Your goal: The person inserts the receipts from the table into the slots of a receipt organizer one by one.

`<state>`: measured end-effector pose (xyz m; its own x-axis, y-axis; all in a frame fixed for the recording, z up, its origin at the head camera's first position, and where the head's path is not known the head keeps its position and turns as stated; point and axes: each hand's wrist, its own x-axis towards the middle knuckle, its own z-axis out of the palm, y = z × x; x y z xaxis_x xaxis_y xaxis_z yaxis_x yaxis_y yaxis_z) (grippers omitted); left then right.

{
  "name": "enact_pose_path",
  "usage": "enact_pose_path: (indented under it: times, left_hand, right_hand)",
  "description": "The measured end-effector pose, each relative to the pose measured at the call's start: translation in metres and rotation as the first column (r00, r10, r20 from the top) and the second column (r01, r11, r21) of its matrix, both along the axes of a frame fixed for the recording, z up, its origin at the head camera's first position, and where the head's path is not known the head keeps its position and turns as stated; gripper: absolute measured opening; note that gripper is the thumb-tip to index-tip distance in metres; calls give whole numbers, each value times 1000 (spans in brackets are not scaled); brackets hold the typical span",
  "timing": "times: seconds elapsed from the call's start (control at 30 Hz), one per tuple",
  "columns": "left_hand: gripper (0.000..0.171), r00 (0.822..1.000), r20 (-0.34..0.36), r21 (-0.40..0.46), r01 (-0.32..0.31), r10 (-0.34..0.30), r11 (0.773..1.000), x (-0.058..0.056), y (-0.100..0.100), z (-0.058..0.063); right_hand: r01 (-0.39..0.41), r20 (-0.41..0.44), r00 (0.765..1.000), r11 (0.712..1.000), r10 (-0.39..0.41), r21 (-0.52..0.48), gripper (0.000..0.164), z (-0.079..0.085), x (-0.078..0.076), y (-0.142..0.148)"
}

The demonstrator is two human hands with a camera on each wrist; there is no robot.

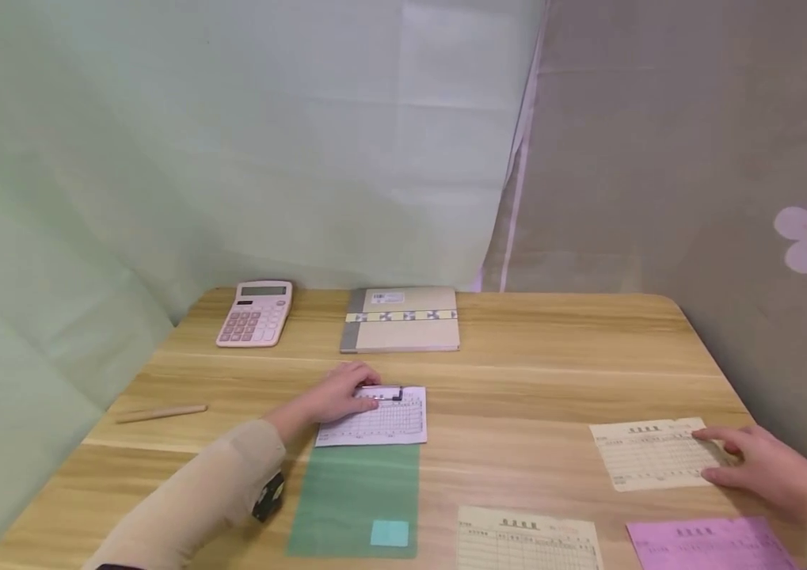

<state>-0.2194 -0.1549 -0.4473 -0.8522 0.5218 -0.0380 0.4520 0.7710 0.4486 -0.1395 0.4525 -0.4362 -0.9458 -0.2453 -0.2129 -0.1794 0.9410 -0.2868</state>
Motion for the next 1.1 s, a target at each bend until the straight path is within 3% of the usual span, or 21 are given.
enact_pose_path:
  times: [0.27,0.77,1.1]
  left_hand:
    - [37,999,10,6,-36,36,999,1,0,3]
    - [39,1000,2,-14,-21,21,1000,-3,3,1]
    - [39,1000,22,-7,-19,19,1000,-1,5,1]
  right_hand:
    - [-32,-119,992,999,34,12,54,-6,1,-3]
    - [50,19,999,988,-47,-146,58,-3,-1,-18]
    - [126,60,992,933,-113,-337,56,5,-9,-54]
